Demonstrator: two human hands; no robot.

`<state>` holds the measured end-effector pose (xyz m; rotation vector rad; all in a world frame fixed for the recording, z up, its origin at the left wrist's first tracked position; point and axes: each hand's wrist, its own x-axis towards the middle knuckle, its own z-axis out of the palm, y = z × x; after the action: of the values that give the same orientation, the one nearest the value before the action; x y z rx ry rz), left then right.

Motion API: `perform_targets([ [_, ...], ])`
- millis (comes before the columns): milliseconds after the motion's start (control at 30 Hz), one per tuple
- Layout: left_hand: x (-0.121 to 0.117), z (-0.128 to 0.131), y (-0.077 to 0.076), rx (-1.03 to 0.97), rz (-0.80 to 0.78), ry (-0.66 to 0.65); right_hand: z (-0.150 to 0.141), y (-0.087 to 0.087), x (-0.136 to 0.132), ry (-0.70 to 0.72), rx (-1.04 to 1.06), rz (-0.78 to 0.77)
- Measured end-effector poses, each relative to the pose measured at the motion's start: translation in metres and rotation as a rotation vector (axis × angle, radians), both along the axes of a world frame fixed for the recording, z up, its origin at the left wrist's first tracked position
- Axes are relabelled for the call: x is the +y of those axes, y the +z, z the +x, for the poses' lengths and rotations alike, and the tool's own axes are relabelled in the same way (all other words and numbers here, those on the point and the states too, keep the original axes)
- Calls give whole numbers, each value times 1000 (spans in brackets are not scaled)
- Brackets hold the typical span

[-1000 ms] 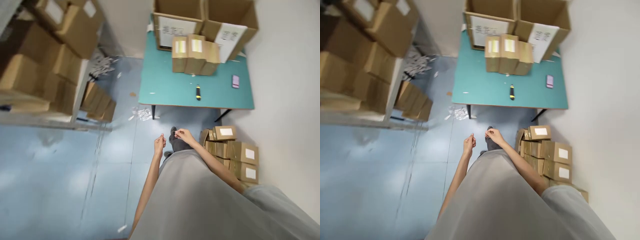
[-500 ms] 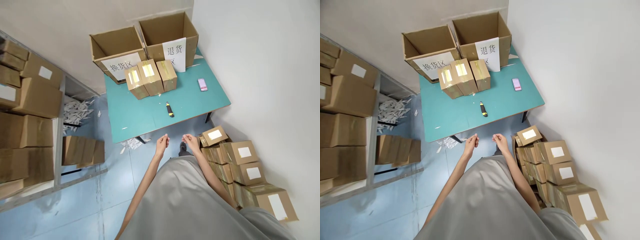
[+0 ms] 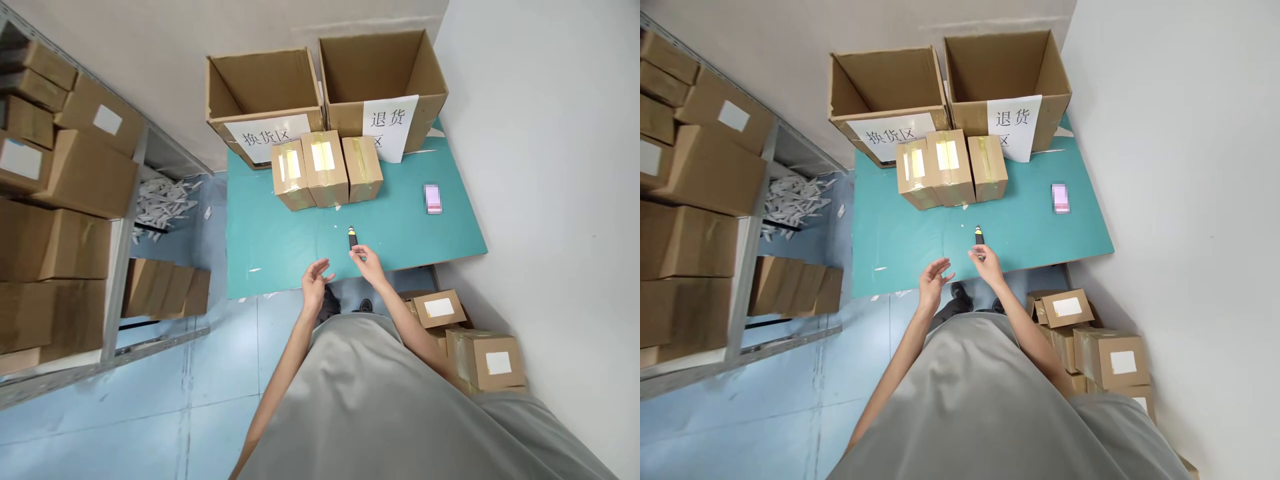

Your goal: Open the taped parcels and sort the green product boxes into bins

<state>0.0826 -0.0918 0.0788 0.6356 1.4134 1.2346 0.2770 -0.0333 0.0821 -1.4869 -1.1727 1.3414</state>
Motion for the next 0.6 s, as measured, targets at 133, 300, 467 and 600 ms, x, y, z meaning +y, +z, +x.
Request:
perform_targets([
  [133, 56, -22, 6, -32, 58, -92, -23, -1, 31, -36, -44, -29],
  [300, 116, -40, 28, 4, 109, -222, -36, 0, 56, -148, -222, -12],
  [467, 153, -46, 52, -12, 82, -298, -32, 2, 107, -309, -418, -1],
  [600, 170, -39, 68, -83, 89, -344, -19, 7, 180, -320, -529, -14],
])
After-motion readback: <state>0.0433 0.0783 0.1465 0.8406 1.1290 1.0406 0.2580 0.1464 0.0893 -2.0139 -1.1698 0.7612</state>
